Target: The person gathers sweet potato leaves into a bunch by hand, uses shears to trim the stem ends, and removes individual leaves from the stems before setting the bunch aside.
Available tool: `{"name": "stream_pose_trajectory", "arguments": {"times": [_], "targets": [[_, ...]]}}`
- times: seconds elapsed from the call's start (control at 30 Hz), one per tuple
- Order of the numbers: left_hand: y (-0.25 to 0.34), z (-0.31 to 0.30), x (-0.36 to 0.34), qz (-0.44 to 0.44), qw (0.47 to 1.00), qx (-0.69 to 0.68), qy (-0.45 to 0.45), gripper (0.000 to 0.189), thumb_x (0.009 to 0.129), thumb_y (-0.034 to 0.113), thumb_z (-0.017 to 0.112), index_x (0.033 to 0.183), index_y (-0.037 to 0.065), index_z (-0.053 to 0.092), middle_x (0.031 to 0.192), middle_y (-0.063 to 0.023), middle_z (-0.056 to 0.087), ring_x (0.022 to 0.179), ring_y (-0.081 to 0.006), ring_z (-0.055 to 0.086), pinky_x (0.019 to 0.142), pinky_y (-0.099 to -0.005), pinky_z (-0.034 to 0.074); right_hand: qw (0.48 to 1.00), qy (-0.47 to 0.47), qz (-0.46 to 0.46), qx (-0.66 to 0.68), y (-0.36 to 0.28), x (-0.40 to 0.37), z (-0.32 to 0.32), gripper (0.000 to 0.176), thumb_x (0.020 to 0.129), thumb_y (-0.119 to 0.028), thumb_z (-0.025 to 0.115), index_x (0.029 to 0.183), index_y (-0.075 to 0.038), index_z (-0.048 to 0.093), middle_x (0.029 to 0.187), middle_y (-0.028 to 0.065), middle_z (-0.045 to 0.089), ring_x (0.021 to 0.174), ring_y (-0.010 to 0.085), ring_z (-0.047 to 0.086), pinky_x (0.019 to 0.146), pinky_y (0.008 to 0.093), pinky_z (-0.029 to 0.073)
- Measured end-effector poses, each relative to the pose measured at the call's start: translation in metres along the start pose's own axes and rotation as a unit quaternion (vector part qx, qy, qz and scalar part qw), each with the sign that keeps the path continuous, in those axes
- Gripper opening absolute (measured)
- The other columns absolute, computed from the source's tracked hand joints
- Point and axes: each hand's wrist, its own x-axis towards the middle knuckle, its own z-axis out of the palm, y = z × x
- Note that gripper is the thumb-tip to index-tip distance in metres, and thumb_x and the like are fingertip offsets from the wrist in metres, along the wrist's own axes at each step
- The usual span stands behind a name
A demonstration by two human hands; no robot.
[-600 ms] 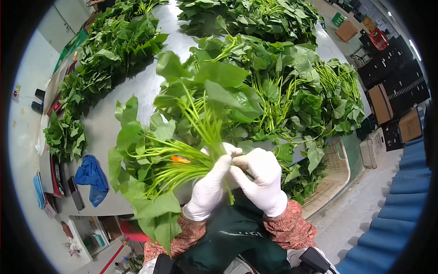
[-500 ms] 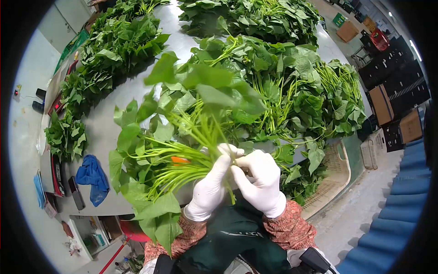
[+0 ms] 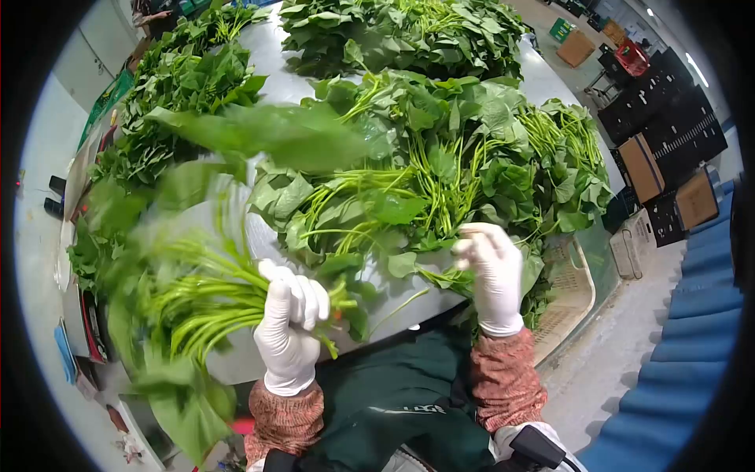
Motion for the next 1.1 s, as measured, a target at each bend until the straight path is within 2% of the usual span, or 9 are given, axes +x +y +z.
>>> {"name": "stream_pose_trajectory", "arguments": {"times": [0.1, 0.27, 0.4, 0.67, 0.77, 0.87, 0.9, 0.93, 1.1], "targets": [[0.007, -0.001, -0.005, -0.018, 0.999, -0.006, 0.037, 0.020, 0.097, 0.021, 0.054, 0.109, 0.005, 0.051, 0.060, 0.0050, 0.026, 0.048, -0.0072, 0.027, 0.049, -0.0247, 0.029, 0.989, -0.037, -0.056, -0.130, 0.016, 0.024, 0.014, 0.015, 0.090, -0.006, 0.060, 0.102, -0.001, 0.065, 0.086, 0.0027, 0.067, 0.070, 0.0064, 0.059, 0.064, 0.0203, 0.047], [0.021, -0.008, 0.005, 0.276, 0.946, 0.165, 0.051, 0.019, 0.097, 0.018, 0.052, 0.107, 0.003, 0.051, 0.056, 0.0041, 0.029, 0.051, -0.0105, 0.033, 0.056, -0.0267, 0.033, 0.942, -0.064, -0.175, -0.279, 0.026, 0.066, 0.017, 0.009, 0.087, -0.006, 0.062, 0.093, -0.002, 0.067, 0.080, 0.0029, 0.067, 0.068, 0.0100, 0.061, 0.061, 0.0244, 0.047], [0.021, -0.012, 0.002, 0.115, 0.986, 0.084, 0.088, 0.013, 0.097, 0.015, 0.051, 0.101, 0.003, 0.053, 0.055, 0.0049, 0.026, 0.048, -0.0101, 0.031, 0.053, -0.0279, 0.033, 0.740, -0.103, -0.312, -0.587, 0.037, 0.068, 0.022, 0.013, 0.077, -0.018, 0.064, 0.071, -0.009, 0.058, 0.068, 0.0095, 0.059, 0.065, 0.0308, 0.060, 0.058, 0.0408, 0.048], [0.017, -0.007, 0.003, 0.066, 0.989, 0.106, 0.079, 0.011, 0.097, 0.016, 0.051, 0.098, 0.006, 0.056, 0.057, 0.0069, 0.021, 0.047, -0.0062, 0.025, 0.050, -0.0235, 0.029, 0.676, -0.062, -0.330, -0.656, 0.061, 0.068, 0.036, 0.024, 0.065, -0.017, 0.072, 0.084, -0.008, 0.059, 0.081, 0.0094, 0.057, 0.069, 0.0267, 0.060, 0.060, 0.0379, 0.046], [0.027, -0.014, 0.005, 0.088, 0.986, 0.101, 0.096, 0.010, 0.098, 0.014, 0.050, 0.099, 0.005, 0.055, 0.057, 0.0066, 0.021, 0.047, -0.0064, 0.025, 0.050, -0.0238, 0.029, 0.818, -0.025, -0.367, -0.442, 0.042, 0.070, 0.030, 0.016, 0.071, -0.017, 0.071, 0.081, -0.006, 0.065, 0.079, 0.0105, 0.064, 0.065, 0.0263, 0.062, 0.058, 0.0370, 0.048], [0.027, -0.019, 0.008, 0.106, 0.982, 0.086, 0.129, 0.009, 0.098, 0.013, 0.048, 0.099, 0.005, 0.052, 0.056, 0.0064, 0.022, 0.047, -0.0060, 0.026, 0.049, -0.0238, 0.031, 0.916, -0.031, -0.285, -0.280, 0.008, 0.069, 0.030, 0.012, 0.083, -0.015, 0.065, 0.081, -0.003, 0.067, 0.064, 0.0089, 0.062, 0.052, 0.0222, 0.055, 0.053, 0.0312, 0.044], [0.025, -0.017, 0.008, 0.097, 0.983, 0.086, 0.133, 0.009, 0.098, 0.013, 0.048, 0.099, 0.005, 0.052, 0.056, 0.0065, 0.022, 0.047, -0.0060, 0.026, 0.049, -0.0237, 0.031, 0.961, -0.079, -0.147, -0.222, -0.002, 0.072, 0.023, 0.011, 0.083, -0.013, 0.064, 0.081, -0.002, 0.067, 0.061, 0.0058, 0.060, 0.050, 0.0184, 0.051, 0.052, 0.0295, 0.042], [0.023, -0.015, 0.007, 0.086, 0.983, 0.086, 0.137, 0.009, 0.098, 0.013, 0.048, 0.099, 0.005, 0.052, 0.056, 0.0065, 0.022, 0.047, -0.0060, 0.026, 0.050, -0.0236, 0.031, 0.927, -0.156, -0.122, -0.318, -0.012, 0.079, 0.008, 0.007, 0.084, -0.008, 0.063, 0.088, -0.003, 0.066, 0.079, 0.0051, 0.062, 0.069, 0.0133, 0.053, 0.062, 0.0287, 0.042], [0.015, -0.012, 0.006, 0.034, 0.989, 0.087, 0.116, 0.010, 0.097, 0.016, 0.052, 0.096, 0.007, 0.055, 0.059, 0.0076, 0.020, 0.048, -0.0047, 0.023, 0.050, -0.0225, 0.028, 0.972, -0.114, -0.113, -0.171, -0.011, 0.066, -0.005, 0.017, 0.088, -0.016, 0.064, 0.084, 0.000, 0.061, 0.073, -0.0008, 0.055, 0.061, 0.0090, 0.046, 0.055, 0.0248, 0.038]]}}
